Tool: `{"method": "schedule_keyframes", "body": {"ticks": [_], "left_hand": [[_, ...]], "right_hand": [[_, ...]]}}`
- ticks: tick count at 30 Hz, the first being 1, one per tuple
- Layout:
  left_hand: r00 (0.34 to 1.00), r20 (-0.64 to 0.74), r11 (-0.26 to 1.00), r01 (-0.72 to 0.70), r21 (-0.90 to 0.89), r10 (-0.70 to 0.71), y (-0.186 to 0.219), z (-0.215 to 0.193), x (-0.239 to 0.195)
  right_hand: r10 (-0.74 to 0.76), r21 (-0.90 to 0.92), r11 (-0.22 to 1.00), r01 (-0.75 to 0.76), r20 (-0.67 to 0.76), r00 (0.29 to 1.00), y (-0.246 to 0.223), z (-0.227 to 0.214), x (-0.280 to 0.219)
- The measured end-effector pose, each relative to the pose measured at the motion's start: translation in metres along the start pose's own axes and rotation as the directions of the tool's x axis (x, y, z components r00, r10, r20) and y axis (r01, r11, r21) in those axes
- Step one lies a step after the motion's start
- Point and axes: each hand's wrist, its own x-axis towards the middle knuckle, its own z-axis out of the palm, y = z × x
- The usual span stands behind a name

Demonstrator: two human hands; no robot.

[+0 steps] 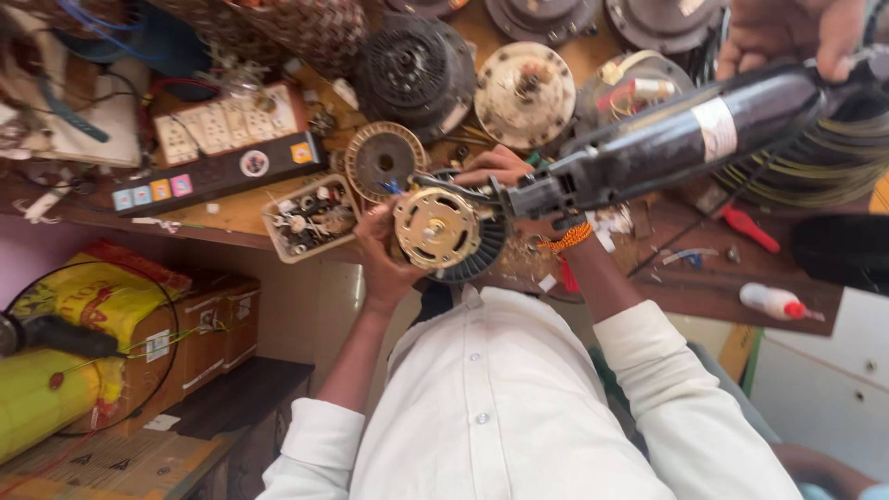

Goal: The person uses a heat gun to apply heat to a motor rotor, then applies glue to the shaft and inserts a small metal pin. They continue to heat the rotor and use a screwdriver to adjust components while working at a cluttered workbench.

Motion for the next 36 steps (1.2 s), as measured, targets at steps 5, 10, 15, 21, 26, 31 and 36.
{"method": "schedule_keyframes", "body": {"ticks": [5,10,15,21,26,31,36], "left_hand": [[0.999,-0.006,0.999,-0.047,0.004,0.047,0.001,0.002,-0.001],[0.998,0.019,0.997,-0.066,-0.03,0.067,0.01,0.0,-0.001],[0.997,0.027,0.996,-0.078,-0.033,0.078,0.018,0.0,0.006],[0.994,0.049,0.991,-0.099,0.087,0.095,0.027,-0.006,0.007],[0.996,0.067,0.997,-0.068,0.031,0.066,0.031,-0.006,0.007],[0.991,0.129,0.998,0.043,-0.056,-0.036,0.046,-0.018,0.016],[0.995,0.076,0.995,0.061,0.075,-0.067,0.1,-0.03,0.027]], "right_hand": [[-0.017,-0.17,0.985,0.016,-0.004,1.0,0.003,0.001,0.003],[-0.057,-0.241,0.97,0.042,-0.054,0.997,-0.001,0.006,-0.009],[0.132,-0.112,0.983,-0.146,-0.125,0.983,-0.002,0.011,-0.012],[0.043,-0.096,0.993,-0.074,-0.298,0.954,-0.001,0.031,-0.019],[0.044,0.018,0.999,-0.041,-0.375,0.926,0.009,0.032,-0.007],[-0.043,-0.131,0.991,-0.01,-0.392,0.919,0.015,0.02,0.004],[0.028,-0.083,0.994,-0.068,-0.41,0.912,-0.007,0.02,0.011]]}}
